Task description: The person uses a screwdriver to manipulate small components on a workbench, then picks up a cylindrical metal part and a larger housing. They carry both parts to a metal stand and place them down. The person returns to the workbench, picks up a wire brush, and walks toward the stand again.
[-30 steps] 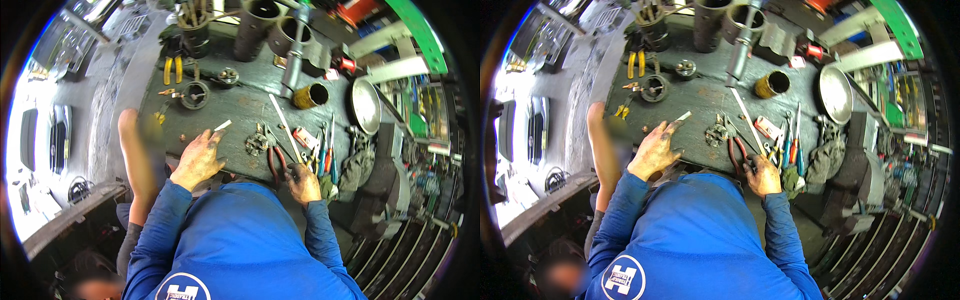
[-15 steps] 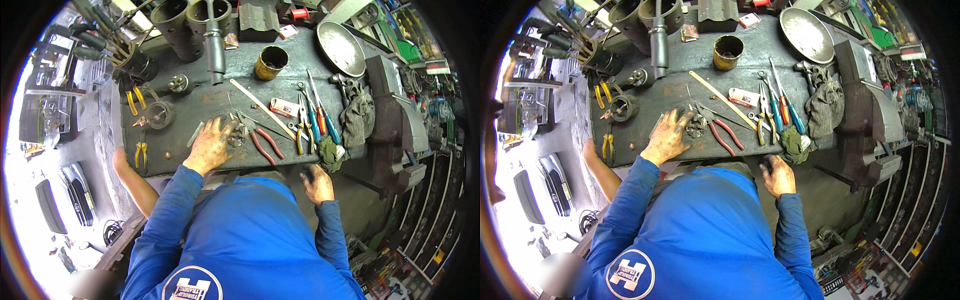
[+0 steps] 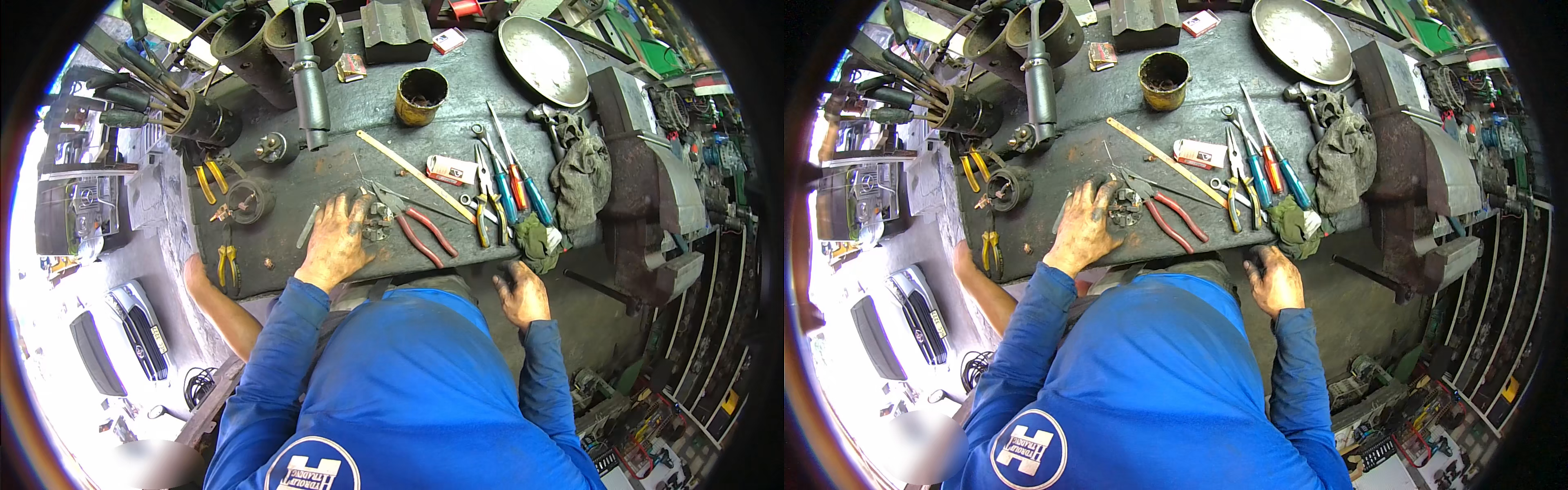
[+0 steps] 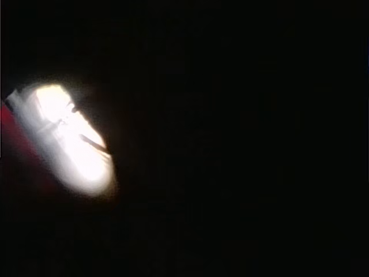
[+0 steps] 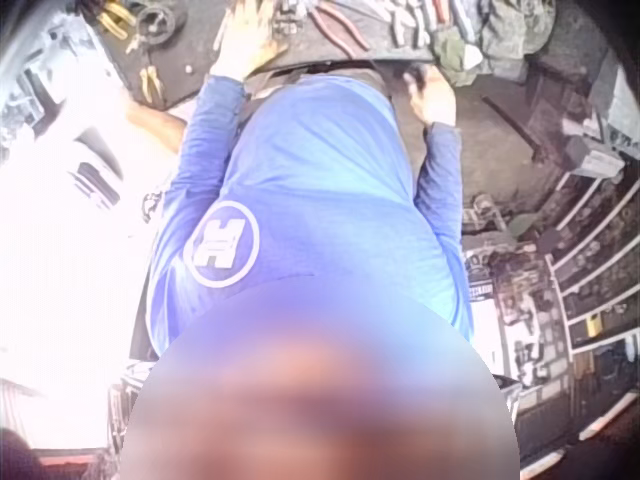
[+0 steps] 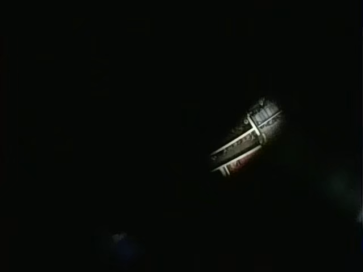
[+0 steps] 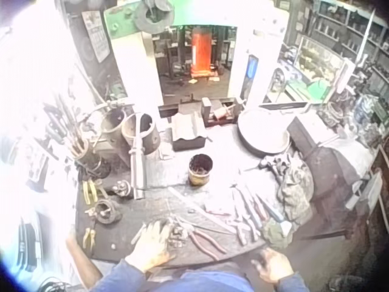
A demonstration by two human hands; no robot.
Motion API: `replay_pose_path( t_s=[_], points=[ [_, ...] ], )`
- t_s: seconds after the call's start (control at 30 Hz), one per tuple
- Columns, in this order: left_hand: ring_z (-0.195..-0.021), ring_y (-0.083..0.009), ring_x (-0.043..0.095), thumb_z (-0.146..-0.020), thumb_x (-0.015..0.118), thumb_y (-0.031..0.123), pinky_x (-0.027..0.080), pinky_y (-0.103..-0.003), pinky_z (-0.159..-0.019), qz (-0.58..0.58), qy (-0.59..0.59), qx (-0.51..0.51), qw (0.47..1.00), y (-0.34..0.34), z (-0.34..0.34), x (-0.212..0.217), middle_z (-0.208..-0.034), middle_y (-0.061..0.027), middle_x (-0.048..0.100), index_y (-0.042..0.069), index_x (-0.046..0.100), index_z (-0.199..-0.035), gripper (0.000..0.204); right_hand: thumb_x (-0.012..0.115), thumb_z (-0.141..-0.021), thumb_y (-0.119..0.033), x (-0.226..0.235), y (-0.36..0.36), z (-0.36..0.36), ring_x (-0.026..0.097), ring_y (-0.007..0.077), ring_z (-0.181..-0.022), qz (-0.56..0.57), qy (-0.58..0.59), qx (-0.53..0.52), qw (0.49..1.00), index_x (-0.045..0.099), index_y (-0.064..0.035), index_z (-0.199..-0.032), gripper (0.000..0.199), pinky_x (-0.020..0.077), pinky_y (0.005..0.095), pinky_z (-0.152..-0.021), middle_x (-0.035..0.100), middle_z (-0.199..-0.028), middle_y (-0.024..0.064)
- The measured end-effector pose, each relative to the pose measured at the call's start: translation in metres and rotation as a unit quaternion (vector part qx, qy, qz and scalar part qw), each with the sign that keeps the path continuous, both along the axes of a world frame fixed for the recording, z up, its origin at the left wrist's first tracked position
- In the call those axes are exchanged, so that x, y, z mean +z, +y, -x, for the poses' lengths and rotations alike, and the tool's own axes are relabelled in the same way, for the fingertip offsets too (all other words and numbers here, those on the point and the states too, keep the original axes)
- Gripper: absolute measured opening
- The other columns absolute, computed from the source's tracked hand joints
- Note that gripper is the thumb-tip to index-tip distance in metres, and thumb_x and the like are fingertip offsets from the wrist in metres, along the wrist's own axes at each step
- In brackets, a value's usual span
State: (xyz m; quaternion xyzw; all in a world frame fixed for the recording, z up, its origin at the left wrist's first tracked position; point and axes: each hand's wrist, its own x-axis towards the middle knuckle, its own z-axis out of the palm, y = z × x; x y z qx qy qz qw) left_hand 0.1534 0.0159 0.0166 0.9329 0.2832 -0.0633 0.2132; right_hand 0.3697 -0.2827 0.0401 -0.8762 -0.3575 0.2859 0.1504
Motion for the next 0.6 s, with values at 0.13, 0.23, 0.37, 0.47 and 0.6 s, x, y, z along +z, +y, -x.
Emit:
replay_pose_path(
  t_s=[0.13, 0.23, 0.37, 0.47, 0.6],
  points=[
    [-0.133, -0.0501, 0.049, -0.062, 0.097, 0.028, 0.041, -0.056, -0.114, -0.006, -0.032, 0.008, 0.999, -0.002, 0.003, -0.004, -0.14, -0.0302, 0.048, 0.015, 0.042, -0.154, 0.108, 0.071, -0.094, -0.023, -0.003, 0.0, -0.007, 0.067, 0.0418, -0.102, -0.018, -0.045, -0.004, 0.999, 0.068, 0.0, -0.116, 0.032, 0.0532, 0.0483, -0.089, 0.069, -0.107, 0.0203],
    [-0.135, -0.0522, 0.046, -0.062, 0.098, 0.028, 0.04, -0.057, -0.116, -0.013, -0.026, 0.022, 0.999, -0.006, 0.008, -0.005, -0.143, -0.0322, 0.046, 0.016, 0.038, -0.157, 0.113, 0.07, -0.095, -0.023, -0.01, 0.003, -0.016, 0.065, 0.0439, -0.106, -0.1, -0.122, -0.068, 0.985, 0.065, 0.0003, -0.12, 0.035, 0.0522, 0.0497, -0.092, 0.067, -0.113, 0.0223],
    [-0.139, -0.052, 0.044, -0.064, 0.095, 0.022, 0.041, -0.055, -0.117, -0.012, -0.023, 0.064, 0.998, -0.011, 0.013, 0.0, -0.149, -0.0322, 0.042, 0.018, 0.038, -0.157, 0.108, 0.072, -0.093, -0.021, -0.013, 0.005, -0.036, 0.058, 0.0489, -0.12, -0.074, -0.245, -0.117, 0.96, 0.062, -0.0016, -0.131, 0.045, 0.0467, 0.0533, -0.104, 0.061, -0.126, 0.0305],
    [-0.138, -0.0502, 0.046, -0.067, 0.09, 0.013, 0.043, -0.052, -0.117, -0.01, -0.094, 0.088, 0.992, -0.014, 0.017, 0.006, -0.149, -0.0296, 0.043, 0.017, 0.043, -0.154, 0.099, 0.074, -0.09, -0.023, -0.01, 0.001, -0.049, 0.053, 0.0495, -0.125, 0.013, -0.27, -0.129, 0.954, 0.061, -0.0031, -0.135, 0.051, 0.0459, 0.0536, -0.106, 0.052, -0.135, 0.0333],
    [-0.137, -0.0522, 0.046, -0.071, 0.086, 0.01, 0.044, -0.053, -0.115, 0.011, -0.097, 0.125, 0.987, -0.018, 0.021, 0.008, -0.148, -0.0297, 0.047, 0.017, 0.045, -0.153, 0.091, 0.075, -0.09, -0.026, -0.02, -0.002, -0.053, 0.054, 0.0477, -0.123, 0.052, -0.217, -0.099, 0.97, 0.063, -0.0071, -0.137, 0.052, 0.0467, 0.0514, -0.106, 0.052, -0.135, 0.0285]
  ],
)
